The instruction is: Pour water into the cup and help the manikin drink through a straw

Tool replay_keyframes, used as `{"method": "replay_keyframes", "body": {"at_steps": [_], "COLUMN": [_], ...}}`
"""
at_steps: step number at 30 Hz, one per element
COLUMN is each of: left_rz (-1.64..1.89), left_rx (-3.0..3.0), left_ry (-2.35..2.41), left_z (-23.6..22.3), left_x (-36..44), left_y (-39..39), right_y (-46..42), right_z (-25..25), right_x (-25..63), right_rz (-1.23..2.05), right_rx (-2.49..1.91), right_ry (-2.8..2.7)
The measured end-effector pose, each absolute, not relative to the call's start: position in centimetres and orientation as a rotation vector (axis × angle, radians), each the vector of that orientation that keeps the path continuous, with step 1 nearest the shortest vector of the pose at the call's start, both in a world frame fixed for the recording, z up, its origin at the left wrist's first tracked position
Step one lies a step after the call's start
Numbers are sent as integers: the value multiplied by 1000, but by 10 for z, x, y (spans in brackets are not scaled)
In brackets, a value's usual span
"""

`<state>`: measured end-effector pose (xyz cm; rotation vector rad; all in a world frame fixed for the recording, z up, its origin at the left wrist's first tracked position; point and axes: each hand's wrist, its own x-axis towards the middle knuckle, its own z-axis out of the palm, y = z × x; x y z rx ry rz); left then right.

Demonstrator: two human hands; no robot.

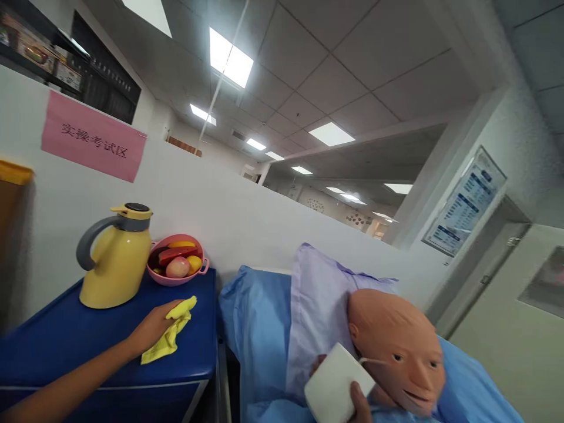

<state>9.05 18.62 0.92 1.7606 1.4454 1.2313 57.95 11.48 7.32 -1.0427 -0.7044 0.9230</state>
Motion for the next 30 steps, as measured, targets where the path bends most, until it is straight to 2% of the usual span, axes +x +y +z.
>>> {"method": "replay_keyframes", "body": {"at_steps": [8,11,14,18,30], "left_rz": [864,771,781,893,994], "left_rx": [1847,1852,1804,1643,1584], "left_ry": [1990,2136,2240,2321,2339], "left_z": [-16,-15,-13,-11,-11], "left_x": [53,57,57,52,49], "left_y": [206,215,220,223,226], "right_y": [190,217,242,268,289], "right_z": [47,27,11,-1,-10], "right_x": [356,295,249,209,197], "right_rz": [1174,1105,869,644,662], "right_rx": [-894,-938,-1029,-1049,-958], "right_ry": [-866,-997,-1141,-1226,-1330]}}
